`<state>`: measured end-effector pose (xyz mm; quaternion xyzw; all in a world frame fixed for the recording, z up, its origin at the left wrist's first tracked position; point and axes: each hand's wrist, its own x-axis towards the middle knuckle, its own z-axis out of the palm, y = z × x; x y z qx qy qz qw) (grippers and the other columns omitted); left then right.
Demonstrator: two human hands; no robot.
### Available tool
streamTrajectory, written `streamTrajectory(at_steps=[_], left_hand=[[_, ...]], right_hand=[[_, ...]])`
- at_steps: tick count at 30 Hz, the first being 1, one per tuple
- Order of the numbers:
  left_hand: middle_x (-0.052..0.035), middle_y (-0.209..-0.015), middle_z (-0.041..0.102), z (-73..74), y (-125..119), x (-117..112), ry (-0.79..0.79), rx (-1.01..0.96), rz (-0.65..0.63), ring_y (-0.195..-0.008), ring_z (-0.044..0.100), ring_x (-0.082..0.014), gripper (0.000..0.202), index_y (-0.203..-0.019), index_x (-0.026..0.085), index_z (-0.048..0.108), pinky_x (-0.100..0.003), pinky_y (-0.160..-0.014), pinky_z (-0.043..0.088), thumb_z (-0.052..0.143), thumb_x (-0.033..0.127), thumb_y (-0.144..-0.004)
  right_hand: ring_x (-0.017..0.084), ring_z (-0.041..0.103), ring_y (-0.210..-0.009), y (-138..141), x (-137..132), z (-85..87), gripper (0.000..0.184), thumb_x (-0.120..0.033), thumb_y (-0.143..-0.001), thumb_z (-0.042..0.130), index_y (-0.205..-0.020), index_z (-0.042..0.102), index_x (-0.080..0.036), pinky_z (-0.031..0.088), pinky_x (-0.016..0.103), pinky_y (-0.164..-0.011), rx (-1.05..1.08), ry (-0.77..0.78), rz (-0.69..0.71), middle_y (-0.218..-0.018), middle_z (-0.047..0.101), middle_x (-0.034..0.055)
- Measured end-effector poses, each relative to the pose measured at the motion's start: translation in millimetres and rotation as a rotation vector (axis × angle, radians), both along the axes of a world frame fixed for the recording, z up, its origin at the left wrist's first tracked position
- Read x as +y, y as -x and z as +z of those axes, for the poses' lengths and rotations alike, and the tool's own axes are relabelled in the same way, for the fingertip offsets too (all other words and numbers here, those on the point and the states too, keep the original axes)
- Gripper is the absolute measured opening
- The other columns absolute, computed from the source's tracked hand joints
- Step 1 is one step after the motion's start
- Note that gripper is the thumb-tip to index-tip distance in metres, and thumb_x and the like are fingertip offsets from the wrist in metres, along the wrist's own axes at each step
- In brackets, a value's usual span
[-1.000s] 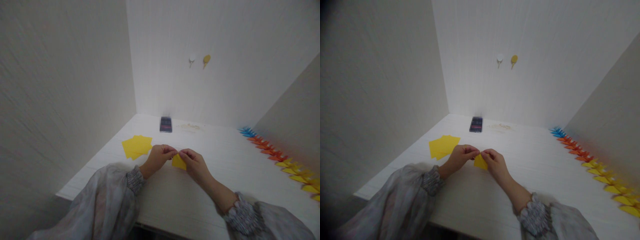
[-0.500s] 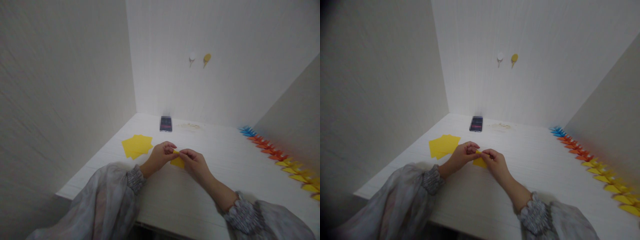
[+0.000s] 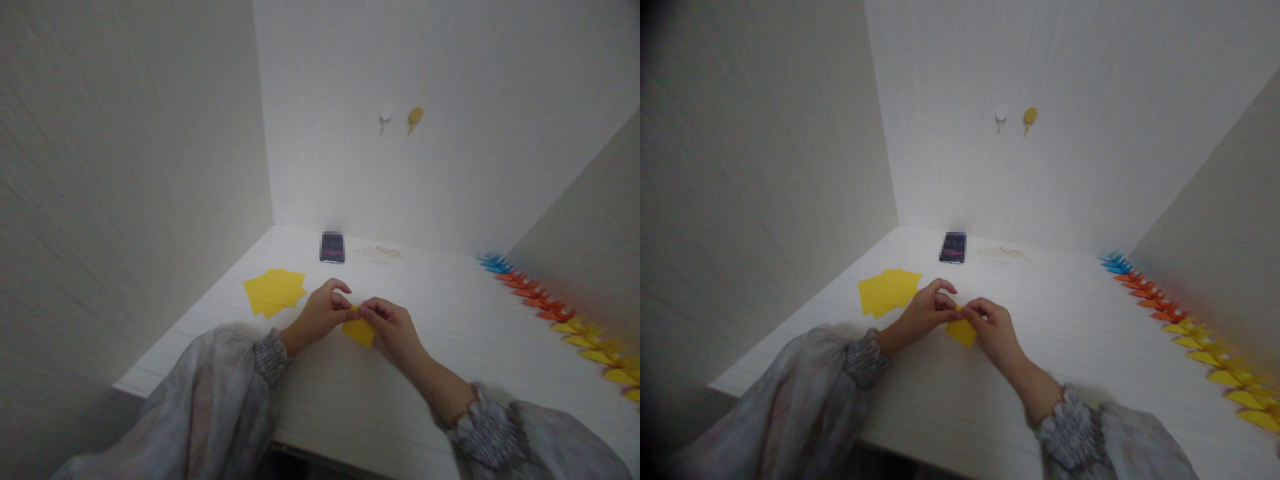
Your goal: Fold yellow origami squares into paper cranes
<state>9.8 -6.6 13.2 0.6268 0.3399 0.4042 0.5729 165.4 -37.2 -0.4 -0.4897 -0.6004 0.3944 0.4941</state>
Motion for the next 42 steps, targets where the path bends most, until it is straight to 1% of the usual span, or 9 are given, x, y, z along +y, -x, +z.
streamTrajectory(at_steps=[4,12,19,24,26,30,37,39,42], left_hand=[[0.0048,-0.055,0.058,-1.1,0.1,1.6,0.031,-0.065,0.037,-0.048,0.05,-0.0071,0.038,-0.086,0.018,0.041,-0.02,-0.052,0.039,0.067,0.026,-0.06],[0.0044,-0.059,0.06,-1.9,0.6,4.1,0.048,-0.101,0.113,-0.052,0.055,-0.009,0.038,-0.086,0.018,0.041,-0.021,-0.055,0.041,0.067,0.023,-0.059],[0.0049,-0.06,0.058,-1.1,8.4,13.6,0.033,-0.124,0.281,-0.054,0.055,-0.0091,0.038,-0.084,0.018,0.038,-0.021,-0.056,0.04,0.066,0.024,-0.059],[0.0049,-0.059,0.059,-0.7,5.1,10.1,0.033,-0.072,0.162,-0.052,0.053,-0.0086,0.04,-0.085,0.018,0.038,-0.02,-0.054,0.039,0.067,0.024,-0.058],[0.0059,-0.057,0.057,-0.8,2.4,7.6,0.052,-0.054,0.09,-0.05,0.051,-0.0078,0.039,-0.084,0.018,0.039,-0.02,-0.052,0.037,0.067,0.022,-0.057],[0.0082,-0.048,0.049,-0.9,0.6,4.7,0.08,-0.037,-0.01,-0.044,0.046,-0.0064,0.027,-0.079,0.018,0.041,-0.019,-0.048,0.035,0.061,0.024,-0.062],[0.0107,-0.044,0.043,0.3,0.8,3.1,-0.008,-0.01,0.04,-0.04,0.04,-0.0043,0.026,-0.086,0.018,0.041,-0.016,-0.043,0.03,0.058,0.028,-0.069],[0.0095,-0.047,0.047,0.7,-0.6,3.4,0.034,-0.047,0.03,-0.041,0.043,-0.0046,0.029,-0.087,0.018,0.039,-0.016,-0.044,0.032,0.058,0.029,-0.068],[0.0063,-0.056,0.056,0.5,-1.9,4.3,0.149,-0.069,0.003,-0.048,0.052,-0.0076,0.043,-0.09,0.018,0.036,-0.018,-0.048,0.039,0.066,0.027,-0.061]], right_hand=[[0.015,0.053,-0.064,-0.4,1.5,1.0,0.019,-0.034,-0.072,0.055,-0.072,0.063,-0.017,0.042,0.028,-0.06,-0.027,0.016,-0.001,-0.068,0.061,0.003],[0.014,0.05,-0.055,-0.8,5.4,-4.3,0.02,-0.036,-0.071,0.054,-0.064,0.058,-0.018,0.039,0.026,-0.052,-0.033,0.045,-0.035,-0.058,0.056,0.0007],[0.013,0.046,-0.051,-10.4,9.7,-2.0,0.019,-0.033,-0.07,0.054,-0.059,0.053,-0.018,0.036,0.025,-0.049,-0.042,0.028,-0.133,-0.053,0.051,-0.0009],[0.013,0.05,-0.062,-5.3,4.6,5.3,0.021,-0.036,-0.076,0.049,-0.067,0.055,-0.018,0.039,0.025,-0.059,-0.055,-0.052,-0.056,-0.063,0.055,0.0004],[0.013,0.048,-0.057,-0.1,0.9,7.3,0.019,-0.036,-0.075,0.05,-0.071,0.056,-0.018,0.037,0.024,-0.052,-0.094,-0.012,-0.009,-0.062,0.054,-0.0006],[0.011,0.043,-0.049,6.3,-2.5,7.8,0.017,-0.032,-0.07,0.055,-0.061,0.054,-0.018,0.033,0.023,-0.046,-0.149,0.046,0.042,-0.053,0.051,-0.0026],[0.01,0.045,-0.048,5.6,1.9,1.1,0.017,-0.033,-0.068,0.057,-0.061,0.053,-0.018,0.035,0.023,-0.046,0.025,0.118,0.071,-0.053,0.052,-0.0027],[0.011,0.046,-0.047,3.7,3.5,-1.4,0.018,-0.034,-0.067,0.057,-0.061,0.053,-0.018,0.035,0.023,-0.045,0.055,0.109,0.04,-0.052,0.052,-0.0023],[0.012,0.048,-0.049,-0.4,5.2,-3.4,0.018,-0.035,-0.067,0.057,-0.06,0.053,-0.019,0.036,0.024,-0.045,0.082,0.069,-0.01,-0.053,0.054,-0.0011]])
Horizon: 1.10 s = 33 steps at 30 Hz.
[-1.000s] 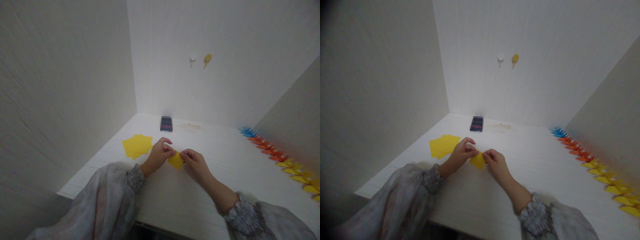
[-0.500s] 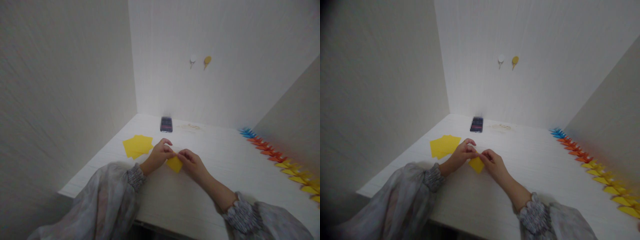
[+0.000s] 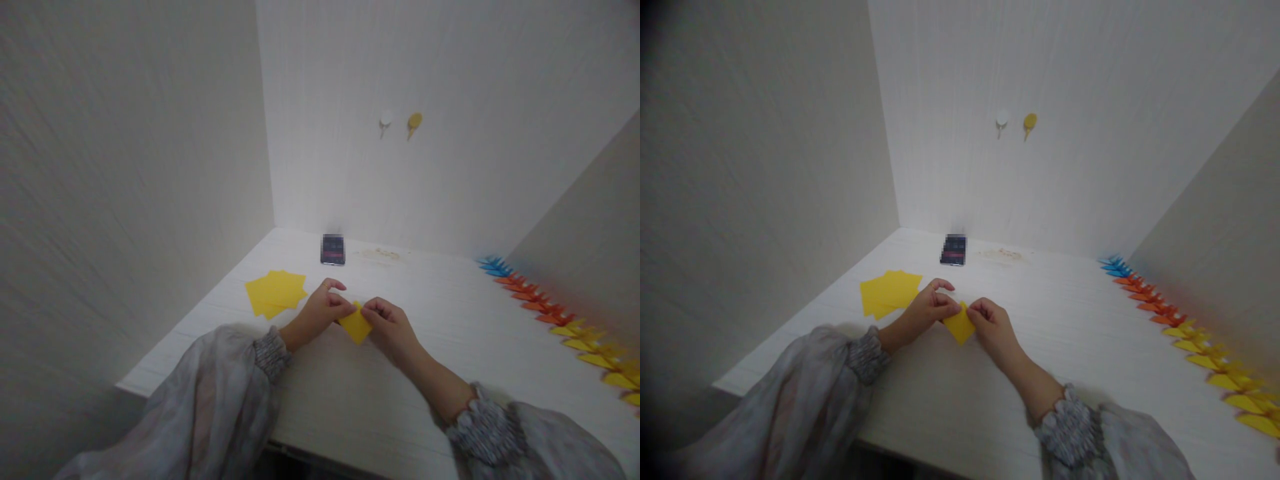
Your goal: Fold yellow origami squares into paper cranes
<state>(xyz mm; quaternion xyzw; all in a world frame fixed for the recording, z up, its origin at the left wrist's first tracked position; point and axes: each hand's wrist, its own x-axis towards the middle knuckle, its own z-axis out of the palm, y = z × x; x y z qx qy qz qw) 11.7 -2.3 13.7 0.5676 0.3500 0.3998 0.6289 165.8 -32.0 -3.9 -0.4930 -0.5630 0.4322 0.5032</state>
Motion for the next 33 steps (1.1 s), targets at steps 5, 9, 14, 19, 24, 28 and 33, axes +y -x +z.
streamTrajectory(at_steps=[5,9,14,19,24,28,33], left_hand=[[0.004,-0.061,0.06,-3.3,2.3,0.6,-0.012,0.008,-0.02,-0.053,0.055,-0.0084,0.051,-0.092,0.018,0.036,-0.021,-0.054,0.043,0.071,0.019,-0.055],[0.0029,-0.062,0.06,-8.9,2.6,0.6,-0.051,0.052,-0.094,-0.051,0.053,-0.0068,0.048,-0.092,0.018,0.036,-0.018,-0.051,0.038,0.069,0.02,-0.057],[0.0043,-0.061,0.059,-11.6,-0.3,0.7,-0.042,0.107,-0.16,-0.047,0.049,-0.0059,0.056,-0.092,0.019,0.035,-0.017,-0.048,0.035,0.073,0.021,-0.051],[0.0072,-0.054,0.054,-10.4,-0.6,0.4,-0.075,0.126,-0.174,-0.044,0.044,-0.0044,0.053,-0.09,0.018,0.035,-0.015,-0.044,0.03,0.072,0.023,-0.053],[0.0068,-0.053,0.055,-9.0,-0.6,0.1,-0.039,0.143,-0.209,-0.042,0.045,-0.0044,0.052,-0.087,0.018,0.035,-0.015,-0.043,0.031,0.073,0.021,-0.052],[0.006,-0.051,0.056,-3.9,-1.1,-2.7,0.032,0.156,-0.238,-0.043,0.052,-0.009,0.055,-0.086,0.018,0.034,-0.019,-0.045,0.039,0.074,0.021,-0.048],[0.0051,-0.049,0.057,0.0,-1.3,-4.4,0.094,0.097,-0.239,-0.043,0.055,-0.0112,0.057,-0.085,0.018,0.033,-0.023,-0.047,0.044,0.075,0.023,-0.047]], right_hand=[[0.012,0.049,-0.051,-0.4,-0.3,1.0,0.018,-0.037,-0.069,0.057,-0.065,0.054,-0.019,0.037,0.024,-0.047,0.039,0.016,0.02,-0.057,0.055,-0.0007],[0.011,0.046,-0.049,3.1,-1.4,1.7,0.019,-0.037,-0.068,0.059,-0.066,0.054,-0.018,0.035,0.024,-0.045,0.049,0.073,0.064,-0.055,0.052,-0.0025],[0.009,0.042,-0.047,4.5,-3.3,2.5,0.021,-0.037,-0.069,0.057,-0.064,0.052,-0.017,0.033,0.022,-0.043,-0.021,0.082,0.058,-0.053,0.048,-0.0032],[0.01,0.043,-0.05,6.1,-4.7,2.2,0.021,-0.037,-0.07,0.054,-0.064,0.053,-0.017,0.034,0.022,-0.044,-0.14,0.031,0.022,-0.055,0.05,-0.0016],[0.011,0.044,-0.049,3.3,-3.3,-0.7,0.022,-0.038,-0.071,0.053,-0.063,0.052,-0.018,0.034,0.023,-0.044,-0.198,-0.002,-0.004,-0.054,0.05,-0.0009],[0.012,0.046,-0.047,-2.3,-0.5,-1.3,0.024,-0.041,-0.07,0.053,-0.062,0.052,-0.018,0.035,0.024,-0.044,-0.132,-0.007,-0.066,-0.053,0.052,-0.0006],[0.013,0.048,-0.046,-6.7,2.5,-2.4,0.025,-0.043,-0.068,0.055,-0.062,0.052,-0.018,0.036,0.025,-0.043,-0.056,-0.003,-0.089,-0.052,0.054,-0.0001]])
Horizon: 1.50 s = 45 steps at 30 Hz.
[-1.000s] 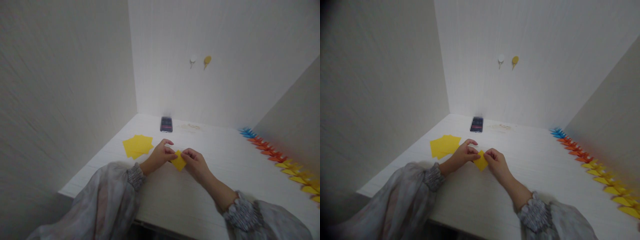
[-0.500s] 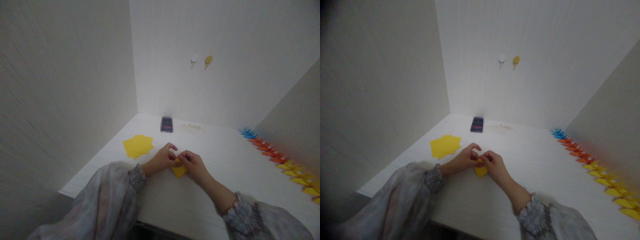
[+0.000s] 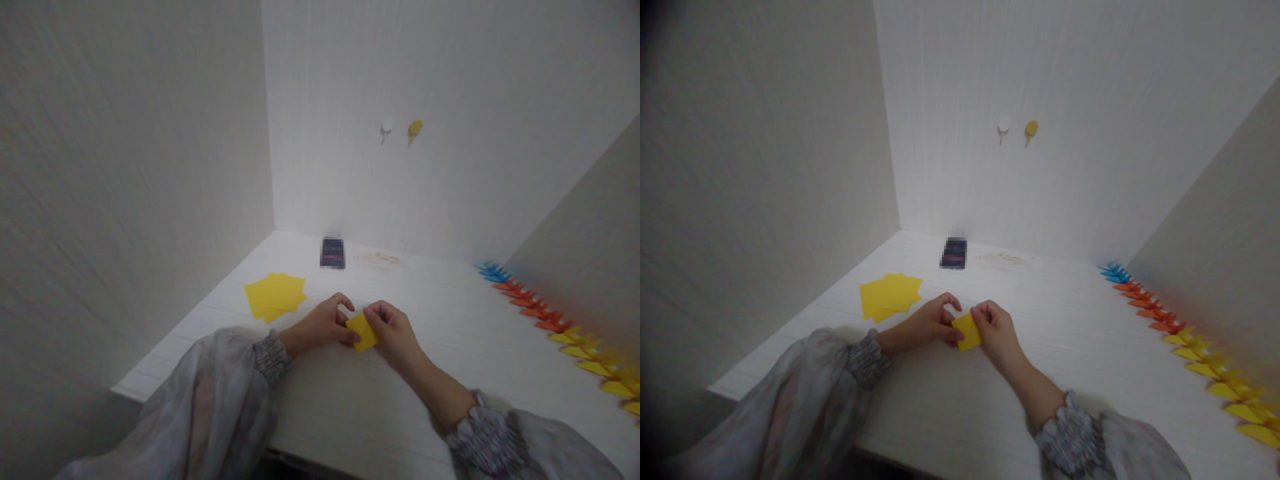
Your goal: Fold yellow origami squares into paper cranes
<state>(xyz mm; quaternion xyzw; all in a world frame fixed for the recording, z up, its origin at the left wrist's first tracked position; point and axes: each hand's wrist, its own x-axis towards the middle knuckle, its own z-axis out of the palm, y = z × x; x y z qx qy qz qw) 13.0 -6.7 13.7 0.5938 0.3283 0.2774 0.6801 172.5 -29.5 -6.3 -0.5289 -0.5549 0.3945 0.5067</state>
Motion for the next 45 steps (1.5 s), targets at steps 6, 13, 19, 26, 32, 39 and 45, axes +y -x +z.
streamTrajectory(at_steps=[6,13,19,26,32,39,45], left_hand=[[0.0019,-0.059,0.061,-0.7,-0.9,0.0,0.098,-0.145,0.02,-0.055,0.061,-0.0133,0.051,-0.096,0.016,0.036,-0.031,-0.061,0.049,0.068,0.032,-0.06],[0.005,-0.054,0.057,-5.2,1.5,3.1,-0.036,-0.14,0.069,-0.051,0.057,-0.0095,0.05,-0.103,0.015,0.036,-0.024,-0.055,0.047,0.065,0.025,-0.063],[0.0041,-0.055,0.059,-4.9,3.9,5.1,-0.03,-0.093,0.111,-0.051,0.059,-0.0121,0.057,-0.109,0.016,0.034,-0.029,-0.055,0.05,0.066,0.024,-0.063],[-0.003,-0.063,0.065,-0.8,6.5,4.7,-0.025,-0.065,0.135,-0.056,0.063,-0.0155,0.066,-0.119,0.017,0.027,-0.027,-0.055,0.05,0.065,0.024,-0.065],[-0.0022,-0.066,0.064,-2.0,4.9,6.1,-0.042,-0.083,0.2,-0.059,0.061,-0.0118,0.051,-0.106,0.015,0.038,-0.026,-0.059,0.048,0.064,0.031,-0.066],[0.0052,-0.055,0.056,-13.6,2.3,7.4,-0.066,-0.071,0.037,-0.049,0.05,-0.0058,0.045,-0.086,0.017,0.04,-0.017,-0.05,0.037,0.072,0.026,-0.055],[0.0064,-0.058,0.052,-5.1,4.2,9.0,-0.024,-0.151,0.23,-0.053,0.054,-0.0088,0.04,-0.086,0.018,0.04,-0.021,-0.051,0.042,0.068,0.028,-0.059]], right_hand=[[0.013,0.048,-0.046,-2.2,2.3,0.4,0.027,-0.044,-0.068,0.056,-0.062,0.051,-0.018,0.035,0.025,-0.043,0.01,-0.016,-0.016,-0.051,0.054,-0.0002],[0.012,0.047,-0.049,6.4,-3.1,1.3,0.024,-0.041,-0.071,0.053,-0.063,0.051,-0.019,0.036,0.024,-0.045,-0.107,-0.03,0.031,-0.053,0.052,-0.001],[0.012,0.047,-0.049,5.2,-0.5,-0.2,0.022,-0.039,-0.071,0.052,-0.064,0.051,-0.018,0.036,0.024,-0.045,-0.113,-0.014,0.027,-0.054,0.051,-0.0012],[0.013,0.049,-0.047,-5.3,3.3,4.6,0.025,-0.042,-0.068,0.054,-0.063,0.052,-0.018,0.037,0.025,-0.045,-0.014,0.015,-0.06,-0.052,0.054,0.0004],[0.013,0.049,-0.048,0.6,-0.5,6.5,0.024,-0.041,-0.067,0.057,-0.063,0.055,-0.017,0.037,0.025,-0.045,0.027,0.036,0.003,-0.053,0.055,0.0001],[0.011,0.047,-0.049,14.4,-5.8,5.0,0.021,-0.037,-0.066,0.06,-0.064,0.057,-0.017,0.036,0.023,-0.046,0.054,0.095,0.117,-0.055,0.054,-0.0017],[0.013,0.052,-0.063,12.9,-9.2,11.2,0.023,-0.037,-0.077,0.05,-0.093,0.053,-0.021,0.043,0.027,-0.059,0.11,-0.084,0.109,-0.068,0.054,-0.001]])
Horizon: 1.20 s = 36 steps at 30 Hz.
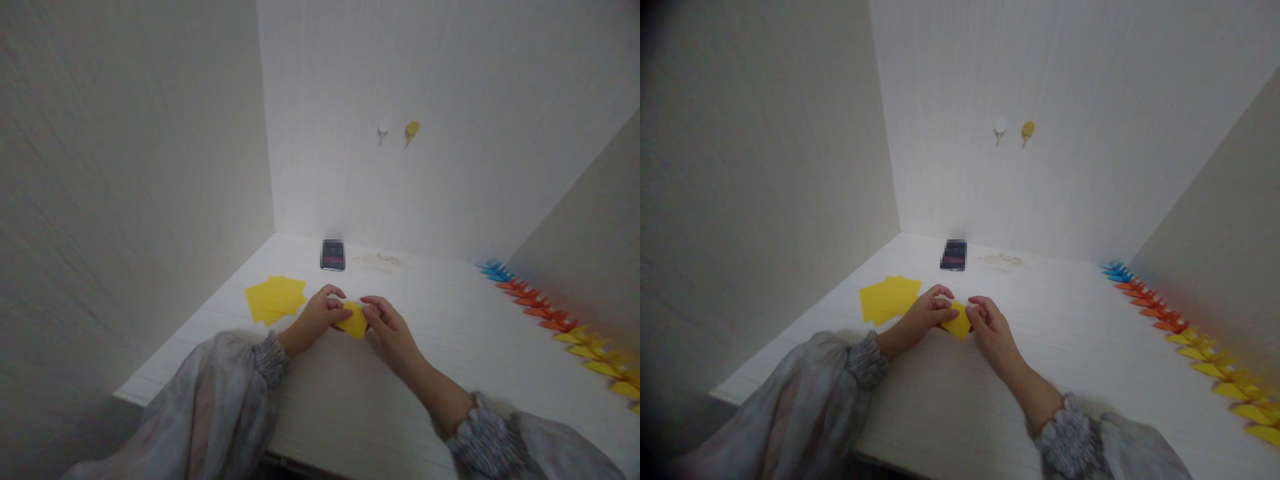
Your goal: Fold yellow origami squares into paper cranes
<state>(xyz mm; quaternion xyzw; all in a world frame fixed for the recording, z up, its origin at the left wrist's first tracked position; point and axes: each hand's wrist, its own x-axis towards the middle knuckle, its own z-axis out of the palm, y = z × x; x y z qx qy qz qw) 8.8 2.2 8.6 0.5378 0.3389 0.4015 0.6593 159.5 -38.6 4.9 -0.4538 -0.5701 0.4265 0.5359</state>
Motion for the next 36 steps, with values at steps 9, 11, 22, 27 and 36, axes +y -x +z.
streamTrajectory(at_steps=[9,11,22,27,36], left_hand=[[-0.0061,-0.083,0.064,2.7,0.0,0.8,0.031,-0.015,0.032,-0.074,0.059,-0.0126,0.023,-0.083,0.012,0.06,-0.027,-0.072,0.046,0.063,0.026,-0.065],[-0.0068,-0.086,0.064,4.2,0.1,-0.2,0.028,-0.019,0.037,-0.077,0.059,-0.013,0.024,-0.085,0.012,0.062,-0.027,-0.073,0.046,0.062,0.028,-0.067],[-0.0071,-0.085,0.067,9.5,-0.4,-4.1,0.079,-0.178,-0.014,-0.084,0.06,-0.0155,0.017,-0.08,0.011,0.065,-0.031,-0.083,0.044,0.06,0.019,-0.066],[-0.0059,-0.08,0.067,10.9,1.2,-5.2,0.093,-0.188,-0.033,-0.077,0.061,-0.0141,0.022,-0.083,0.01,0.064,-0.031,-0.082,0.043,0.061,0.013,-0.061],[-0.0053,-0.082,0.066,9.0,3.2,-4.8,0.061,-0.145,-0.033,-0.077,0.06,-0.0128,0.027,-0.088,0.011,0.064,-0.032,-0.083,0.043,0.063,0.016,-0.062]], right_hand=[[0.019,0.052,-0.086,-6.1,1.2,-2.7,0.025,-0.024,-0.071,0.059,-0.096,0.055,-0.023,0.044,0.035,-0.074,-0.367,-0.334,0.005,-0.093,0.054,0.0061],[0.019,0.053,-0.084,-7.4,3.0,-4.1,0.021,-0.026,-0.072,0.059,-0.092,0.055,-0.023,0.045,0.034,-0.074,-0.312,-0.286,0.003,-0.092,0.055,0.0058],[0.018,0.056,-0.084,-8.0,2.7,-1.6,0.022,-0.032,-0.064,0.066,-0.082,0.059,-0.022,0.045,0.032,-0.075,0.009,-0.07,0.046,-0.09,0.059,0.0044],[0.017,0.059,-0.077,-8.0,1.7,0.6,0.024,-0.031,-0.062,0.068,-0.081,0.058,-0.021,0.045,0.032,-0.072,0.115,0.045,0.054,-0.084,0.063,0.0031],[0.014,0.057,-0.061,-9.6,1.0,2.9,0.025,-0.035,-0.065,0.065,-0.082,0.062,-0.017,0.044,0.03,-0.064,0.084,0.063,-0.019,-0.064,0.062,0.0006]])
